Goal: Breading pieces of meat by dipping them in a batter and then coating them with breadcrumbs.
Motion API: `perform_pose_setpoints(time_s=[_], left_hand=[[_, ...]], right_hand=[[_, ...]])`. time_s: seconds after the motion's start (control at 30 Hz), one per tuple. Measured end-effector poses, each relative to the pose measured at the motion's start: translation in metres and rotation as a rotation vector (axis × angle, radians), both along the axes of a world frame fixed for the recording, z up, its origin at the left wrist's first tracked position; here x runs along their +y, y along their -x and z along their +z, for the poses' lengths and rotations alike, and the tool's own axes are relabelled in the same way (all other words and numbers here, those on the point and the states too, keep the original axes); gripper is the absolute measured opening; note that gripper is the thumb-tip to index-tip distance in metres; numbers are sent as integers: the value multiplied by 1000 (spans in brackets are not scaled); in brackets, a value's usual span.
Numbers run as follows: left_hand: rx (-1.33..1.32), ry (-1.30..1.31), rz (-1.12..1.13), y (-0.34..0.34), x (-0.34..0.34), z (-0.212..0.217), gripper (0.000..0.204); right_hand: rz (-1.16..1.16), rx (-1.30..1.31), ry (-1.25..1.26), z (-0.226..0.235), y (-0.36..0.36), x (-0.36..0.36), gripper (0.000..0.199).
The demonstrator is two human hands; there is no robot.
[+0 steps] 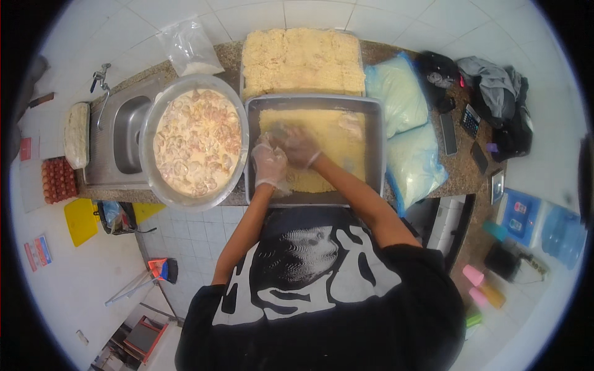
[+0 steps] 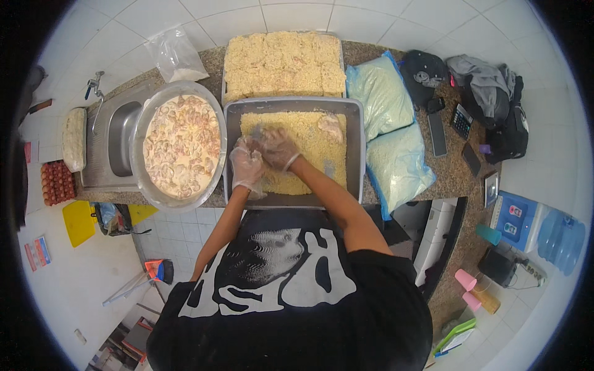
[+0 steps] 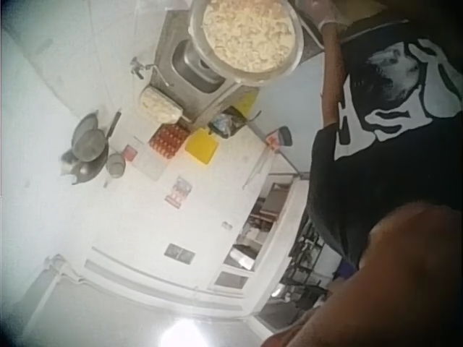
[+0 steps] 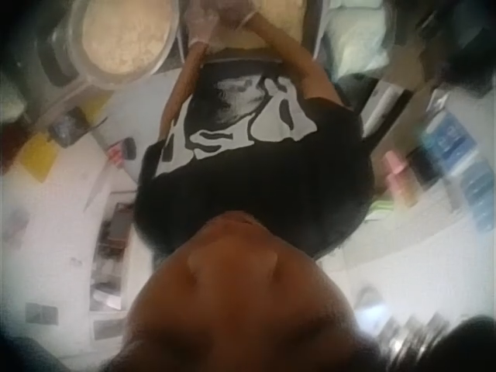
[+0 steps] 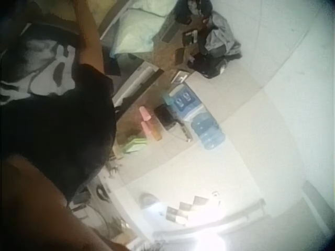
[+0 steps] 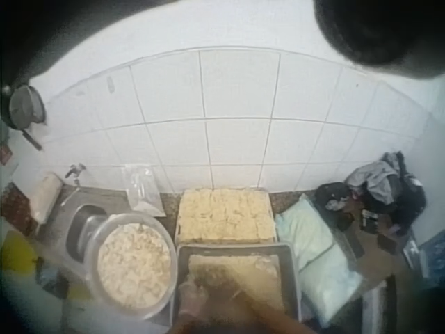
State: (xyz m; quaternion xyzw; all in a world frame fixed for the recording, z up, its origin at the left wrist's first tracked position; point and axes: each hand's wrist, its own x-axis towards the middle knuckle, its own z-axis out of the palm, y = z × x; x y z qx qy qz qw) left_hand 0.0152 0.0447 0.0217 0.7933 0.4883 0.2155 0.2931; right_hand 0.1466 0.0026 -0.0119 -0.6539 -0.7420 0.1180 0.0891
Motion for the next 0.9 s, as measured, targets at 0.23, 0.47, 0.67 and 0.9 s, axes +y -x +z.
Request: perform_pose_setpoints(time_s=[0.23,0.47,0.67,0.9], left_hand=[[-268,179,61,11,-14,7,26],[-274,128,51,14,-10,18,29],[-243,145,-15,35,-23,16,23],[-195,204,-17,40,-40,14,20]], right_hand=[[148,83,96,6,-10,6,57],[153,91,206,55,-49,22,42],[-230,141,477,51,-38,-61,30],[-286,136,-225,96,-24,-110,31]])
